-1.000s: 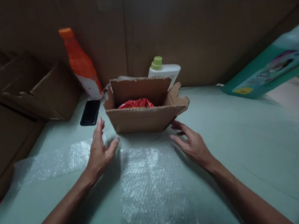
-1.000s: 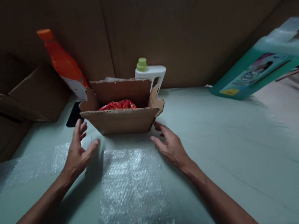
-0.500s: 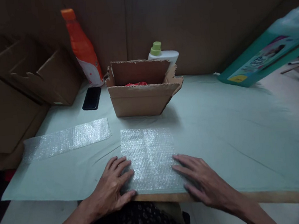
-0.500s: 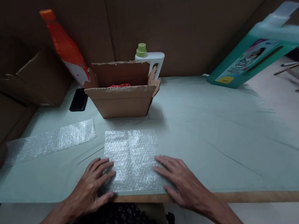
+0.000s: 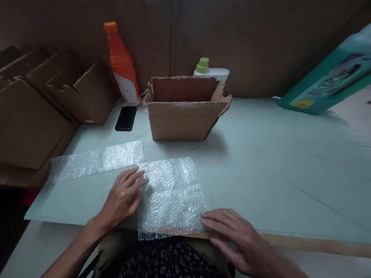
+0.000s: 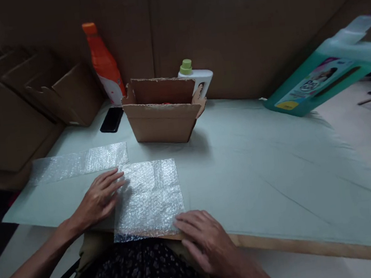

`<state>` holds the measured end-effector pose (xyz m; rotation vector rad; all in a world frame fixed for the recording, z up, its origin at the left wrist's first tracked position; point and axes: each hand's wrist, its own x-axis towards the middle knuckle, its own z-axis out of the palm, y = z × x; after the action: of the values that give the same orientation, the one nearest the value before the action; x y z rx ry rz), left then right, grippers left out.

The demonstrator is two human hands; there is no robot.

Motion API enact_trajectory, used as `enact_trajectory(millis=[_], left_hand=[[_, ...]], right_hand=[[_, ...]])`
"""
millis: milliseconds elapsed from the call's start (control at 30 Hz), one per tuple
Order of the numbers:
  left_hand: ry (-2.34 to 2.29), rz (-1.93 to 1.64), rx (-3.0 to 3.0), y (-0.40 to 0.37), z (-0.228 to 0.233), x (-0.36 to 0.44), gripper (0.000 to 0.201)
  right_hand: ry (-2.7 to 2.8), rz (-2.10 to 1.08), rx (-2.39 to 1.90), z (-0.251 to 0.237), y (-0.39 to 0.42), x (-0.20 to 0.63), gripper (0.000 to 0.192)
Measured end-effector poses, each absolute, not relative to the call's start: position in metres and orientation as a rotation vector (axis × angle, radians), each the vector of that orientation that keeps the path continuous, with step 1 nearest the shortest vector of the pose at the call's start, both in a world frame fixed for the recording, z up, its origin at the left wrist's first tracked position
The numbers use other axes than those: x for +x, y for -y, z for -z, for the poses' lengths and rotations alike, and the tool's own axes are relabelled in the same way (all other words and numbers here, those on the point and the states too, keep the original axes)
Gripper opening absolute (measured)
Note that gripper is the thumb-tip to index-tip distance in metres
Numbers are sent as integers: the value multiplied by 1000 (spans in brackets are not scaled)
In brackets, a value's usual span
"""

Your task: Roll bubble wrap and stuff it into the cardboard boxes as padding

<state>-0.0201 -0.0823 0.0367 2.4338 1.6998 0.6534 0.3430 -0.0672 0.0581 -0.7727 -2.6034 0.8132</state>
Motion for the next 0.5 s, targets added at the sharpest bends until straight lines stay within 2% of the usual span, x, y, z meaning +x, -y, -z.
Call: enact_trajectory(millis=[133,200,267,367,433,500], left_hand=[[-1635,-453,2503,147,-28,-26,80],[-1585,-339,2519,166,-25,-22,89],[-1518,-268,2502,173,-25,-15,92],[-1460,-324,2447,166,-27,-6,90],[-1444,-444,2392,160,-26,-1,88],[-1474,-648,2287,153,-23,3,77]], right_hand=[[2806,-344,-737,-32,49,357,65],[2852,-232,-681,-22,41,354,60],[2822,-219,-600,-16,34,345,47],[2631,-423,-569,-17,28,330,31],[2429,-710,-700,-24,27,321,27],[2199,-998,-937,-34,26,315,24]])
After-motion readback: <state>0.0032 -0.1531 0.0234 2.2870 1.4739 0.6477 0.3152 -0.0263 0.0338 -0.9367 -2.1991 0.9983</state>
